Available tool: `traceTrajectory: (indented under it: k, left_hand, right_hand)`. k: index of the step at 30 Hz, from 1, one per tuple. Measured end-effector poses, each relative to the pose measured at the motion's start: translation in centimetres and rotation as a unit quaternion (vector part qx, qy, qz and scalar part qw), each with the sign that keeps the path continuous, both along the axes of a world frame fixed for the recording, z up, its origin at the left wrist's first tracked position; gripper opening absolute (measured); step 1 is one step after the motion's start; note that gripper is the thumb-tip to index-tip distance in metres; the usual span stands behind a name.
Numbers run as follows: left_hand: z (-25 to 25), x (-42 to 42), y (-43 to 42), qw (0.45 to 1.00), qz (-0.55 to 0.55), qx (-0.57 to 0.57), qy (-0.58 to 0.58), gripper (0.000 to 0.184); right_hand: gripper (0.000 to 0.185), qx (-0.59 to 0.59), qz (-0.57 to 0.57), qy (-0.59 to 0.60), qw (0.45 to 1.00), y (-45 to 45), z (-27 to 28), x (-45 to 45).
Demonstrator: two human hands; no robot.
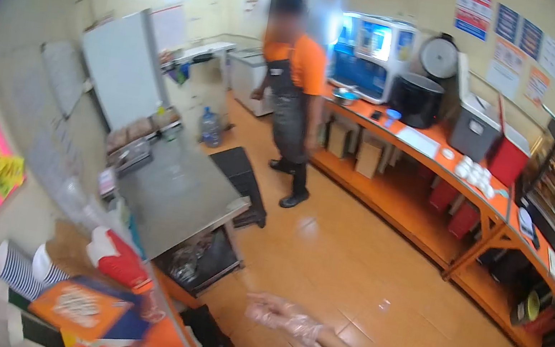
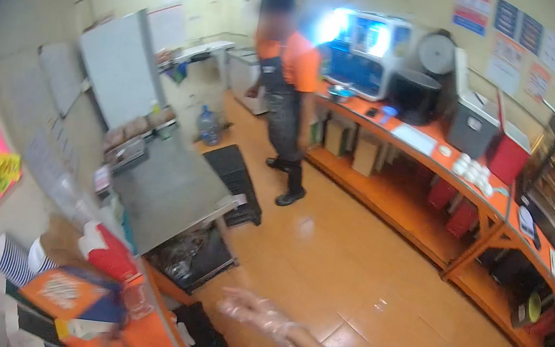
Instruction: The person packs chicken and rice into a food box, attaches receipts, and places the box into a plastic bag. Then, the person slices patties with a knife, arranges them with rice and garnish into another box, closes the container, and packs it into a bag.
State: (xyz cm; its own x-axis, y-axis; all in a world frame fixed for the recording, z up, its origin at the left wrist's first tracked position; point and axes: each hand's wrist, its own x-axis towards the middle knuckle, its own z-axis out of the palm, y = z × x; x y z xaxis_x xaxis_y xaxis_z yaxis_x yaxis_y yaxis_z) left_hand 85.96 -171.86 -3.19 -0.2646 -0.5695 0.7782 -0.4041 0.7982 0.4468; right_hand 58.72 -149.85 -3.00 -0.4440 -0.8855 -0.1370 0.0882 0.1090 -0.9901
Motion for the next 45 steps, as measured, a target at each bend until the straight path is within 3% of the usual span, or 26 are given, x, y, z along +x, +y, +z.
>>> traceTrajectory:
  k: [2, 3, 5, 6, 8, 9, 12, 13, 14, 17, 18, 19, 21, 24, 26, 29, 30, 32, 36, 39, 42, 45]
  left_hand:
    - [-1.8, -9.8, 9.2, 0.986, -0.162, 0.029, -0.035, 0.022]
    - [-2.6, -13.6, 13.5, 0.972, -0.226, 0.036, -0.045, 0.021]
    - [-3.9, -19.7, 21.4, 0.941, -0.331, 0.045, -0.055, 0.019]
    - [-4.5, -22.5, 25.3, 0.921, -0.382, 0.051, -0.056, 0.018]
    - [-4.9, -25.7, 32.3, 0.869, -0.486, 0.060, -0.069, 0.015]
    - [-4.9, -27.3, 36.2, 0.845, -0.529, 0.024, -0.081, 0.016]
    - [-3.4, -31.6, 47.2, 0.767, -0.630, -0.015, -0.120, 0.017]
    - [-2.8, -33.3, 50.7, 0.717, -0.684, -0.028, -0.133, 0.018]
    - [-1.2, -34.3, 48.0, 0.666, -0.731, -0.032, -0.145, 0.019]
    - [-1.9, -38.5, 52.4, 0.618, -0.767, -0.003, -0.170, 0.023]
    - [-1.6, -40.2, 55.0, 0.607, -0.778, -0.004, -0.161, 0.023]
    - [-1.7, -42.8, 63.2, 0.596, -0.786, 0.018, -0.162, 0.025]
    - [-1.5, -45.5, 65.2, 0.587, -0.795, 0.044, -0.150, 0.027]
    - [-3.1, -51.0, 70.6, 0.568, -0.802, 0.007, -0.185, 0.032]
    - [-4.2, -56.4, 76.7, 0.512, -0.785, -0.100, -0.333, 0.040]
    - [-1.9, -61.9, 84.1, 0.519, -0.791, -0.108, -0.306, 0.053]
    - [-1.1, -63.7, 86.6, 0.525, -0.787, -0.098, -0.307, 0.053]
    - [0.4, -66.7, 91.0, 0.479, -0.852, -0.086, -0.192, 0.058]
    - [0.0, -72.4, 98.7, 0.439, -0.875, -0.053, -0.197, 0.043]
    - [-2.6, -77.8, 103.7, 0.454, -0.857, -0.051, -0.238, 0.030]
    - [-2.6, -84.8, 106.4, 0.539, -0.811, -0.064, -0.219, 0.021]
    - [-1.1, -92.7, 106.1, 0.619, -0.752, -0.036, -0.224, 0.021]
  right_hand:
    - [0.079, 0.021, -0.035, 0.046, 0.998, 4.0, 2.1, -1.0]
    - [0.084, 0.059, -0.075, 0.127, 0.987, 7.1, 3.9, -1.9]
    - [0.091, 0.088, -0.199, 0.275, 0.936, 13.9, 2.8, -4.7]
    - [0.091, 0.103, -0.251, 0.267, 0.925, 18.1, 2.6, -6.1]
    - [0.079, 0.116, -0.331, 0.334, 0.875, 25.9, 2.9, -6.9]
    - [0.064, 0.115, -0.397, 0.275, 0.868, 30.2, 2.5, -7.4]
    - [0.058, 0.171, -0.502, 0.275, 0.802, 41.7, 3.4, -7.5]
    - [0.051, 0.217, -0.544, 0.306, 0.751, 44.5, 2.1, -7.7]
    - [0.051, 0.242, -0.560, 0.307, 0.730, 42.8, 2.5, -7.8]
    - [0.051, 0.278, -0.600, 0.307, 0.684, 47.2, 3.3, -9.0]
    - [0.050, 0.285, -0.611, 0.307, 0.672, 49.5, 3.3, -9.8]
    - [0.050, 0.294, -0.620, 0.304, 0.661, 54.7, 3.0, -11.3]
    - [0.050, 0.307, -0.632, 0.301, 0.644, 56.7, 2.9, -13.6]
    - [0.050, 0.326, -0.645, 0.293, 0.627, 61.6, 2.6, -19.2]
    - [0.050, 0.322, -0.663, 0.254, 0.626, 66.7, 1.7, -24.0]
    - [0.059, 0.258, -0.731, 0.113, 0.622, 76.7, -3.5, -30.5]
    - [0.060, 0.235, -0.768, 0.033, 0.595, 79.6, -2.3, -31.6]
    - [0.058, 0.245, -0.803, -0.003, 0.543, 86.3, -0.4, -33.1]
    - [0.060, 0.197, -0.871, 0.002, 0.450, 102.7, -5.2, -35.0]
    - [0.062, 0.177, -0.886, -0.007, 0.429, 116.4, -10.5, -37.3]
    - [0.064, 0.174, -0.860, -0.047, 0.477, 130.3, -12.6, -42.5]
    - [0.062, 0.153, -0.836, -0.106, 0.517, 133.5, -11.3, -48.6]
